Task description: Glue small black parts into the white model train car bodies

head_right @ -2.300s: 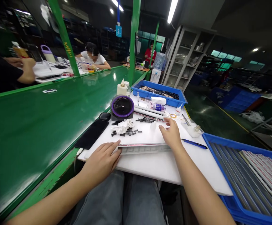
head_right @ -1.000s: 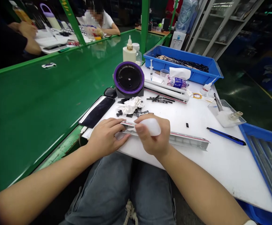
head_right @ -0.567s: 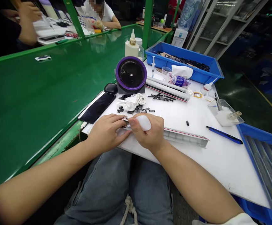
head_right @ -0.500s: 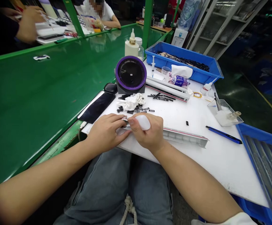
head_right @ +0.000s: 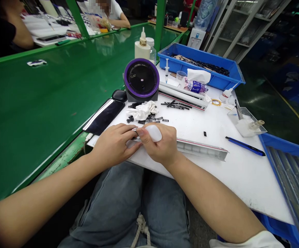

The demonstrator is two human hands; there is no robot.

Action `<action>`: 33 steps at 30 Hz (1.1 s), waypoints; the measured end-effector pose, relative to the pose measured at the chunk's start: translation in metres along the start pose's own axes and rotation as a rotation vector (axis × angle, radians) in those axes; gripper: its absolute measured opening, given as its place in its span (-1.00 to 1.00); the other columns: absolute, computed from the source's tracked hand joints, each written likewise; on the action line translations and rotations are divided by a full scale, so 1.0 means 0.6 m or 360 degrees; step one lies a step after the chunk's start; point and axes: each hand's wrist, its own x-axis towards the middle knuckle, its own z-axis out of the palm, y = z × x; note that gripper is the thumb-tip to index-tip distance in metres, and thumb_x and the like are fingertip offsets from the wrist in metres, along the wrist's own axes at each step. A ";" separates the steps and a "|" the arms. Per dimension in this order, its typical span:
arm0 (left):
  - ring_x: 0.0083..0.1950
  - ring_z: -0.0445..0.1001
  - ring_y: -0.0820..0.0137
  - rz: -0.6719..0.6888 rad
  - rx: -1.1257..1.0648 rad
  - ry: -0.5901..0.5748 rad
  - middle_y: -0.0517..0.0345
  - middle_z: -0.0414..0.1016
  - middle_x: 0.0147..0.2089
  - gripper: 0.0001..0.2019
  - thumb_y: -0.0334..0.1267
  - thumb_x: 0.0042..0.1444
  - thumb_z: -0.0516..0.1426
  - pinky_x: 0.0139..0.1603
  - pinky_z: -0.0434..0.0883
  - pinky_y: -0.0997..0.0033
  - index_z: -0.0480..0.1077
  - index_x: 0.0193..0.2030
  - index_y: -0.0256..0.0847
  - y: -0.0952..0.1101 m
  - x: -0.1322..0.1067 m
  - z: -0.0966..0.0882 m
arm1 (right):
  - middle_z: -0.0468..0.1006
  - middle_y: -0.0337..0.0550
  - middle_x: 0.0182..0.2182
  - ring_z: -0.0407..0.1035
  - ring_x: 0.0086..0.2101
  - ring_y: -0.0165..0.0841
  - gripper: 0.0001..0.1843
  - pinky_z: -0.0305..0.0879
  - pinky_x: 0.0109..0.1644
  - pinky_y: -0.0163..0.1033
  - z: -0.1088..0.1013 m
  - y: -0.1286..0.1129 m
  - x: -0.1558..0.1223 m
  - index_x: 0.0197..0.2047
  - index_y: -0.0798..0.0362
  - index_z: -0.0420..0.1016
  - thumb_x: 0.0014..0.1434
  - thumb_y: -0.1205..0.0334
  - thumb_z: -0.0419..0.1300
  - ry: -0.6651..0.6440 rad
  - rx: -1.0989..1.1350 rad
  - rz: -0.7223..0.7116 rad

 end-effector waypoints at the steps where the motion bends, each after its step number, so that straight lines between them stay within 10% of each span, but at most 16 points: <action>1: -0.07 0.46 0.16 0.0004 -0.0004 0.0006 -0.01 0.54 -0.08 -0.67 -0.03 0.24 0.06 -0.03 0.42 0.11 0.49 -0.15 -0.24 0.000 0.000 0.000 | 0.61 -0.19 -0.45 0.50 -0.41 -0.40 -0.79 0.40 -0.31 -0.31 0.000 0.000 0.000 -0.38 0.06 0.53 0.26 0.21 0.16 -0.0001 -0.0003 0.0001; 33: -0.08 0.48 0.23 0.0068 -0.0182 0.0154 0.04 0.56 -0.08 -0.75 -0.05 0.21 0.11 -0.06 0.45 0.18 0.48 -0.29 -0.18 -0.013 0.000 0.004 | 0.58 -0.19 -0.47 0.47 -0.44 -0.40 -0.71 0.38 -0.33 -0.30 -0.011 -0.002 0.002 -0.41 0.06 0.51 0.27 0.11 0.13 -0.0077 0.0011 0.0136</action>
